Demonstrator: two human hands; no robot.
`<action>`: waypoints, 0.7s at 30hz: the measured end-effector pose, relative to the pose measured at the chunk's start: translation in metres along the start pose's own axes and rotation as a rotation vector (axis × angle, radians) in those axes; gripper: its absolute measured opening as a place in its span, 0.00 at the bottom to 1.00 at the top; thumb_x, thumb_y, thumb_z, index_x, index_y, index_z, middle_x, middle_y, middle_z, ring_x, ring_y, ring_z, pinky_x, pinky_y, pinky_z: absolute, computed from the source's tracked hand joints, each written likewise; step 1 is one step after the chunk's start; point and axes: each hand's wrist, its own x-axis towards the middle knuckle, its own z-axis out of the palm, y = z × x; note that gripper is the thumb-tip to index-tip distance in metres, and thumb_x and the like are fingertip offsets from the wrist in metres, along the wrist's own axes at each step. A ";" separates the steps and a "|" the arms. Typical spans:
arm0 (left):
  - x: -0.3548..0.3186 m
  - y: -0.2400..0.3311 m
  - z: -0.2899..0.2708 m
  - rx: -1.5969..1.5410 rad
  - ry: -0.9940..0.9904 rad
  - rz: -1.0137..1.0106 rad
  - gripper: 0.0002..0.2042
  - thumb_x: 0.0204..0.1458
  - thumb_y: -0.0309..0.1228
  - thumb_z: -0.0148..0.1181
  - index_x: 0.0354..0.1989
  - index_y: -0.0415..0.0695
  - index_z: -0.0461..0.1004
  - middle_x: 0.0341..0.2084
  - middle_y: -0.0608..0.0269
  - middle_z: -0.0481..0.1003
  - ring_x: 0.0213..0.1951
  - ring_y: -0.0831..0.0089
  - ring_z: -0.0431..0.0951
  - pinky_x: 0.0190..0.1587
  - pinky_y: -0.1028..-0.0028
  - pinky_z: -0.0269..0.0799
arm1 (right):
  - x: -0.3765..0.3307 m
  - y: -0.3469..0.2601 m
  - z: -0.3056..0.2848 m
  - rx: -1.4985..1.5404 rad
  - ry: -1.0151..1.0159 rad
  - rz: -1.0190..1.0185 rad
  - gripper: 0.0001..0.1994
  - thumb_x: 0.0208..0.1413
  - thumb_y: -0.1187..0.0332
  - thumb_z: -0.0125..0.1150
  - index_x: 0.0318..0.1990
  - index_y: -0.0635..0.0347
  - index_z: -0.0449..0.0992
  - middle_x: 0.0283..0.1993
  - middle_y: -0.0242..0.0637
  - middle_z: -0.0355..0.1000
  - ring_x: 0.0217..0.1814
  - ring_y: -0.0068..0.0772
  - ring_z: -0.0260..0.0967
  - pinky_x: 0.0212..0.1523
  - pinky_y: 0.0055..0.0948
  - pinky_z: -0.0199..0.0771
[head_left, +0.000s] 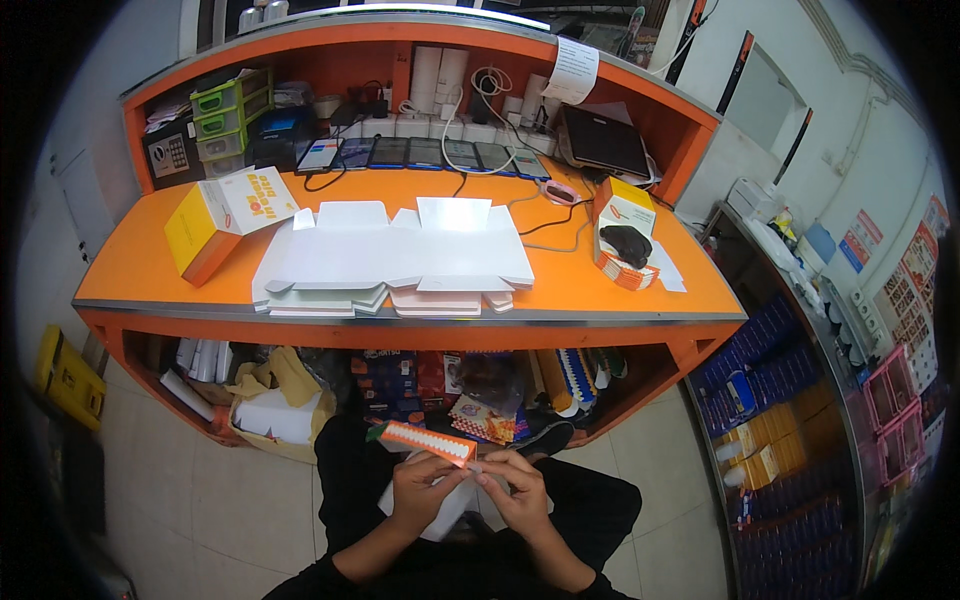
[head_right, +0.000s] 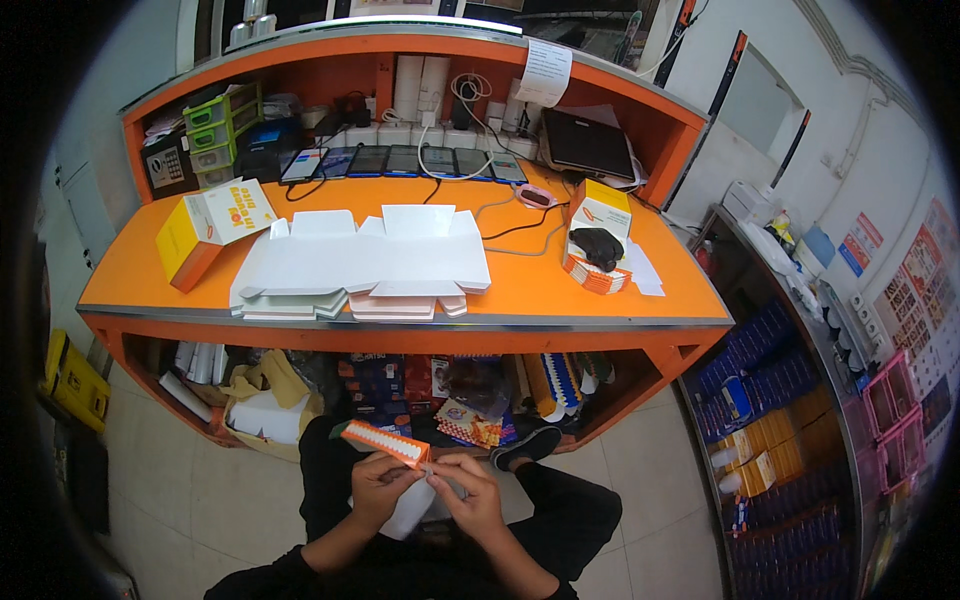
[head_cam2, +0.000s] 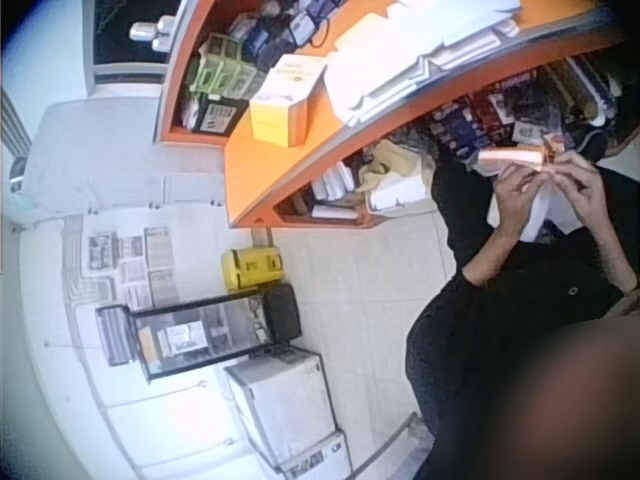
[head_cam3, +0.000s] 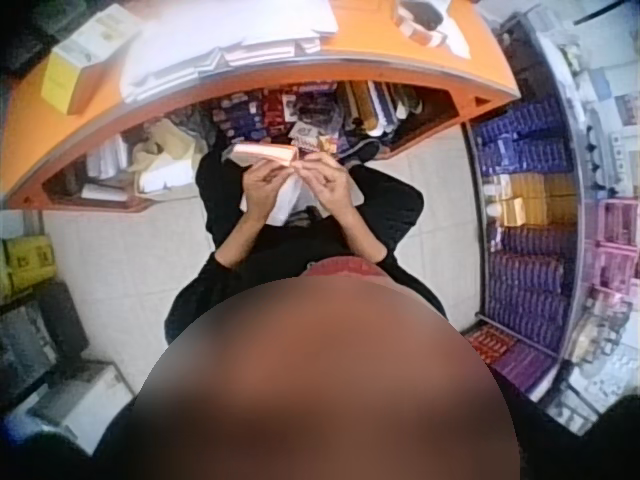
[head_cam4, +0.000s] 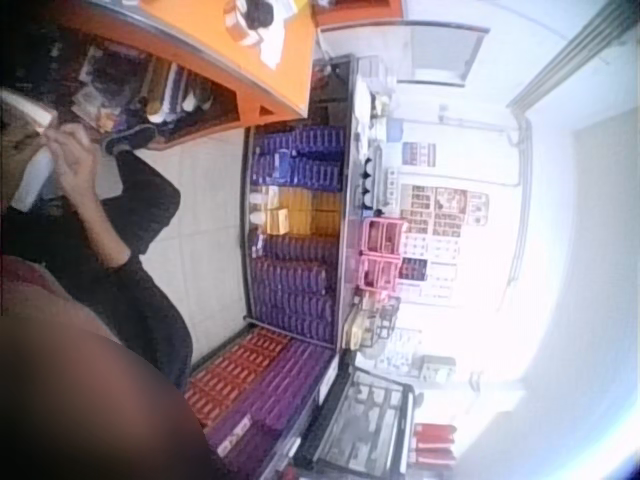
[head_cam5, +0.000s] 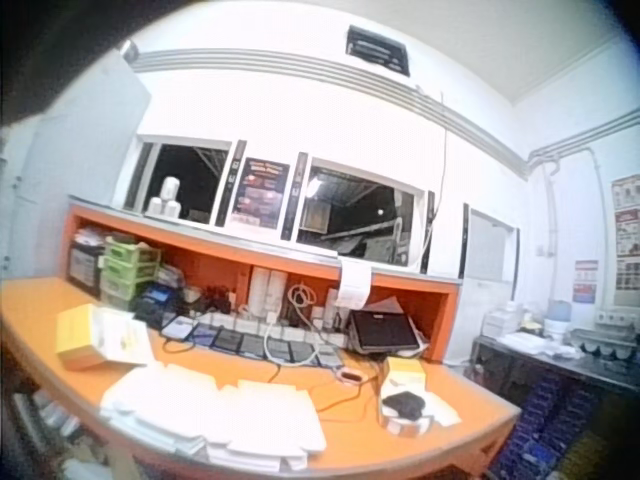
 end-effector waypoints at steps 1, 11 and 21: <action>0.000 0.000 0.001 -0.049 0.005 -0.023 0.07 0.43 0.21 0.64 0.32 0.34 0.78 0.27 0.58 0.76 0.31 0.74 0.78 0.33 0.80 0.71 | 0.000 0.000 0.002 0.060 0.012 0.030 0.08 0.47 0.77 0.63 0.37 0.63 0.79 0.39 0.41 0.72 0.42 0.33 0.71 0.42 0.26 0.69; -0.007 -0.016 0.004 -0.267 0.041 -0.162 0.14 0.53 0.20 0.52 0.49 0.32 0.70 0.39 0.58 0.73 0.40 0.75 0.75 0.43 0.77 0.72 | -0.009 0.019 0.020 -0.455 -0.131 -0.182 0.22 0.46 0.72 0.63 0.53 0.59 0.71 0.45 0.44 0.67 0.50 0.39 0.64 0.48 0.35 0.66; -0.017 -0.042 -0.015 0.642 -0.883 0.402 0.09 0.47 0.25 0.54 0.38 0.45 0.74 0.34 0.59 0.71 0.39 0.66 0.73 0.39 0.70 0.71 | -0.011 0.092 -0.055 0.627 -0.104 0.701 0.32 0.60 0.42 0.37 0.53 0.66 0.66 0.46 0.40 0.71 0.46 0.31 0.68 0.45 0.30 0.70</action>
